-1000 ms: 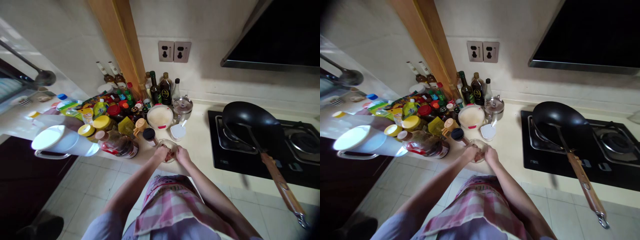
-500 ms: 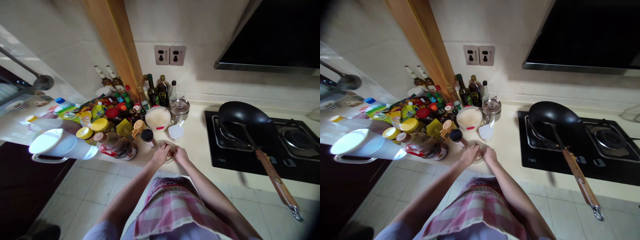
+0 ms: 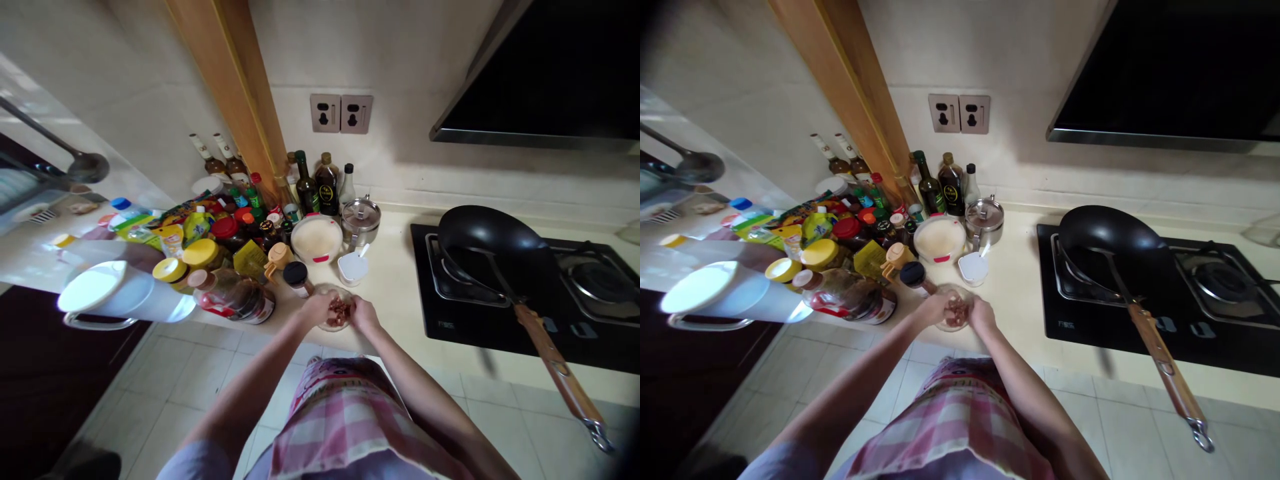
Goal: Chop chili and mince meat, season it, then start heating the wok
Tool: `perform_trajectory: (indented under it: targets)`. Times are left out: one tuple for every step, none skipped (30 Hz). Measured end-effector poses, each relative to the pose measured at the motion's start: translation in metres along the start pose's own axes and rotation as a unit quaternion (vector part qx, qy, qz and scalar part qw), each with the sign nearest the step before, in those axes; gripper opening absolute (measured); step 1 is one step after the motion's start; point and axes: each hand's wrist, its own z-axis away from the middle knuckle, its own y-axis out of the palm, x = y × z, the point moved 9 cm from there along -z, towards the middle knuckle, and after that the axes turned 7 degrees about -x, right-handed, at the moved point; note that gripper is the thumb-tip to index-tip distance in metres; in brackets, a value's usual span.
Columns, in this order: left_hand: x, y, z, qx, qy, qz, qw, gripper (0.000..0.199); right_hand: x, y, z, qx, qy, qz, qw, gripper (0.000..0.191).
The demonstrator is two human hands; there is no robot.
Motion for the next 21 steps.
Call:
perform_trajectory:
  targets:
    - [-0.002,-0.002,-0.003,-0.004,0.006,-0.004,1.000,0.055,0.000,0.000,0.000,0.000,0.001,0.000,1.000,0.030]
    - [-0.006,-0.003,-0.006,-0.010,0.015,-0.012,1.000,0.062,-0.001,0.000,0.000,0.001,0.003,0.000,1.000,0.030]
    - [-0.010,-0.001,-0.009,-0.016,0.024,-0.021,0.999,0.066,-0.001,0.000,0.000,0.002,0.006,0.001,1.000,0.030]
    - [-0.015,0.002,-0.011,-0.019,0.034,-0.030,0.999,0.067,-0.002,0.000,0.000,0.003,0.008,0.002,1.000,0.029]
    - [-0.019,0.007,-0.012,-0.020,0.043,-0.038,0.998,0.063,-0.002,0.000,0.001,0.006,0.010,0.003,1.000,0.029]
    - [-0.022,0.012,-0.012,-0.017,0.049,-0.043,0.998,0.058,-0.001,0.000,0.002,0.008,0.011,0.004,1.000,0.028]
    - [-0.023,0.018,-0.010,-0.012,0.049,-0.047,0.998,0.053,-0.001,-0.001,0.002,0.010,0.010,0.003,1.000,0.027]
    - [-0.021,0.022,-0.007,-0.006,0.045,-0.047,0.998,0.049,0.000,-0.001,0.003,0.010,0.007,0.002,1.000,0.027]
    - [-0.020,0.025,-0.004,-0.002,0.046,-0.046,0.998,0.047,0.002,-0.002,0.004,0.008,0.003,0.001,1.000,0.028]
    - [-0.019,0.027,0.000,0.002,0.052,-0.045,0.998,0.048,0.003,-0.003,0.004,0.006,-0.002,-0.001,1.000,0.029]
    - [-0.018,0.029,0.003,0.007,0.062,-0.046,0.997,0.049,0.004,-0.004,0.005,0.004,-0.007,-0.002,1.000,0.030]
    - [-0.018,0.031,0.006,0.013,0.072,-0.049,0.996,0.049,0.005,-0.004,0.005,0.003,-0.010,-0.002,1.000,0.031]
    - [-0.018,0.033,0.007,0.020,0.079,-0.054,0.995,0.047,0.006,-0.004,0.005,0.002,-0.013,-0.001,1.000,0.032]
    - [-0.018,0.035,0.007,0.026,0.081,-0.061,0.995,0.043,0.006,-0.004,0.005,0.001,-0.014,0.001,1.000,0.033]
    - [-0.017,0.037,0.006,0.031,0.076,-0.070,0.994,0.036,0.006,-0.004,0.005,0.002,-0.016,0.003,1.000,0.034]
    - [-0.015,0.038,0.005,0.033,0.066,-0.078,0.994,0.029,0.006,-0.003,0.005,0.002,-0.017,0.005,1.000,0.034]
    - [-0.014,0.037,0.004,0.032,0.058,-0.083,0.994,0.023,0.006,-0.003,0.004,0.003,-0.018,0.007,1.000,0.034]
    - [-0.012,0.035,0.005,0.026,0.050,-0.085,0.995,0.020,0.005,-0.003,0.004,0.004,-0.019,0.009,1.000,0.034]
    - [-0.010,0.032,0.006,0.015,0.041,-0.087,0.995,0.020,0.005,-0.002,0.003,0.005,-0.018,0.011,1.000,0.033]
    - [-0.006,0.027,0.009,-0.001,0.031,-0.089,0.996,0.022,0.004,-0.002,0.002,0.005,-0.017,0.012,1.000,0.033]
    - [-0.002,0.021,0.013,-0.018,0.023,-0.090,0.996,0.026,0.003,-0.002,0.002,0.005,-0.017,0.013,1.000,0.033]
